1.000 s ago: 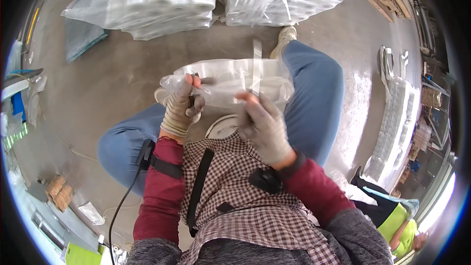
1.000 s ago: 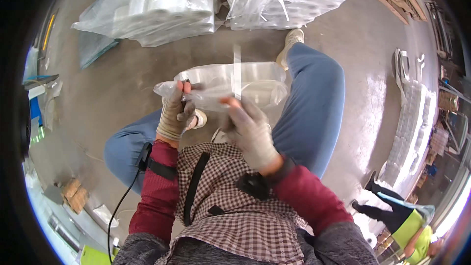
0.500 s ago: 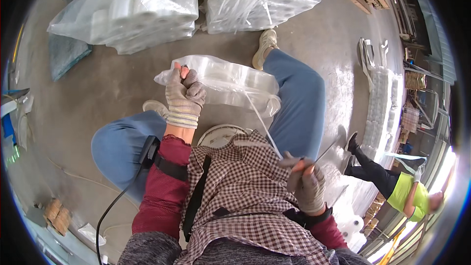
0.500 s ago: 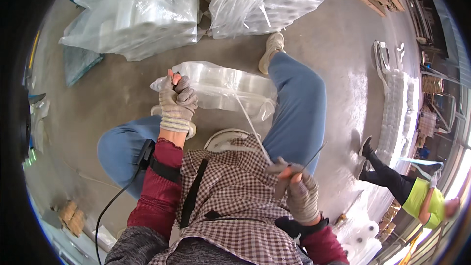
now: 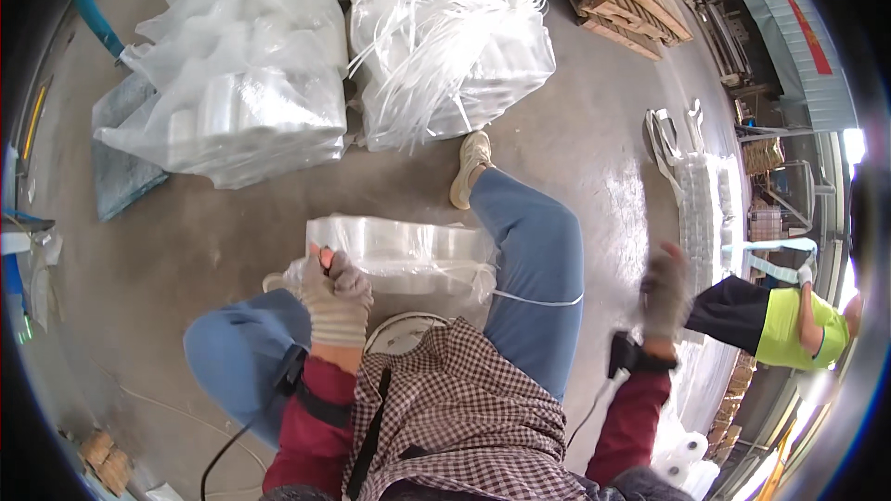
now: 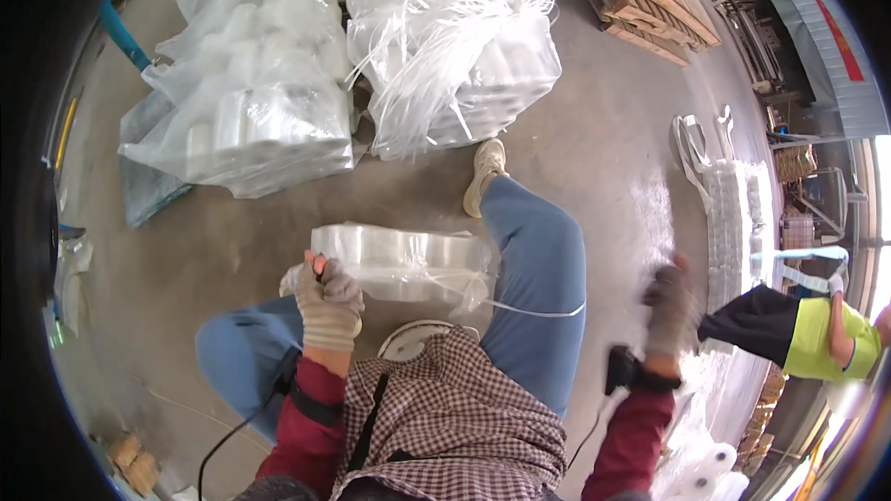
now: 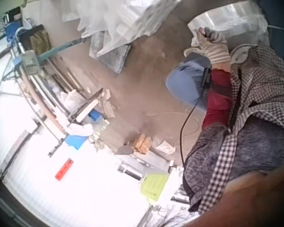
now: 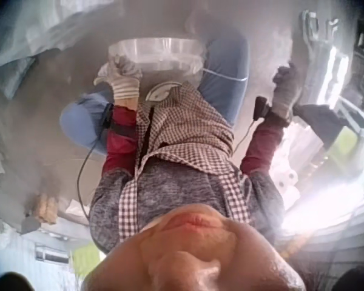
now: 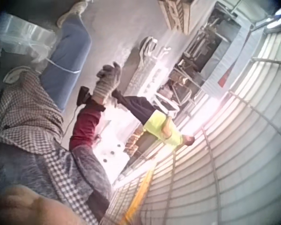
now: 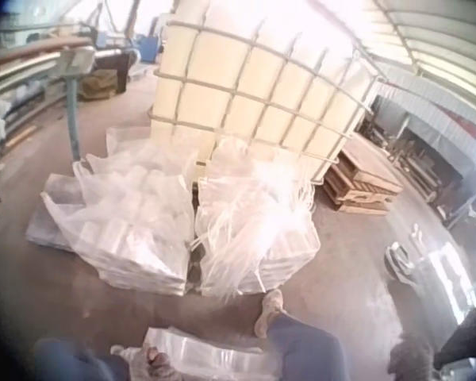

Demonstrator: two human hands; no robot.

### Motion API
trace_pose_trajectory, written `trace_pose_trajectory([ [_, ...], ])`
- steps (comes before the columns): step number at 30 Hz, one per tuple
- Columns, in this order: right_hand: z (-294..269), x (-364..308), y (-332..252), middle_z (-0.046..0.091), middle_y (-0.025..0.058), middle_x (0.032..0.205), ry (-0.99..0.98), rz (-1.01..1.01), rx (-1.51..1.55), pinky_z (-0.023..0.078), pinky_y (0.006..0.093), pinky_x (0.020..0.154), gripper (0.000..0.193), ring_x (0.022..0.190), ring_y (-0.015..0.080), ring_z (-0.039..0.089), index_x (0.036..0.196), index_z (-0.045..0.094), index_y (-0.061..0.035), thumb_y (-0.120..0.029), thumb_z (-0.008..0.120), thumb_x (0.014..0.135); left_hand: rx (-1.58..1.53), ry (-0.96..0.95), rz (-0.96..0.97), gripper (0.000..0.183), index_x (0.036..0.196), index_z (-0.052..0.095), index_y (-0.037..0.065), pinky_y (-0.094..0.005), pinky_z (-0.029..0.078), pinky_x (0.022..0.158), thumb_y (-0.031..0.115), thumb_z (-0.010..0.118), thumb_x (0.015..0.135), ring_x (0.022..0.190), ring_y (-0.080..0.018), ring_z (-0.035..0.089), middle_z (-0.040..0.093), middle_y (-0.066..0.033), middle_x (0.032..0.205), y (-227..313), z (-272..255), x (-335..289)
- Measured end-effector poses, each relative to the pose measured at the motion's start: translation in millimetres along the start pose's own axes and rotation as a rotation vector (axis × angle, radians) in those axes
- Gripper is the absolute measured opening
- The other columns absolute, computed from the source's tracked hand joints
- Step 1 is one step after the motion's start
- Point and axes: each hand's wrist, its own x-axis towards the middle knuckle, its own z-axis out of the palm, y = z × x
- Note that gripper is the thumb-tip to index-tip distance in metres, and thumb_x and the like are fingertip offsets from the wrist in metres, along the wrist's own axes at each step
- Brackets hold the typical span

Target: Tying bundles of plastic film rolls with thin plastic strips.

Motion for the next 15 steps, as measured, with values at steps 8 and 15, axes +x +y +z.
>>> trace_pose_trajectory([
  [8,283.2,139.8,123.9,0.050,0.0019,0.061,-0.778,-0.415,-0.747,0.038,0.0261,0.042,0.018,0.048,0.0115,0.048,0.088,0.061,-0.0065,-0.021,0.050,0.087,-0.095,0.087,-0.101,0.035,0.065,0.044,0.015,-0.0195,0.019,0.030,0.035,0.042,0.094,0.032,-0.0049,0.023,0.032,0.0057,0.050,-8.9,0.3,-18.5],
  [15,328.7,130.6,116.6,0.060,0.0084,0.066,-0.537,0.009,-0.543,0.046,0.0322,0.058,0.019,0.061,0.0200,0.059,0.086,0.064,-0.0055,-0.020,0.051,0.085,-0.070,0.168,-0.009,0.033,0.068,0.043,0.015,-0.0186,0.018,0.029,0.032,0.040,0.095,0.031,-0.0050,0.024,0.034,0.0053,0.051,0.1,-4.5,-24.6],
])
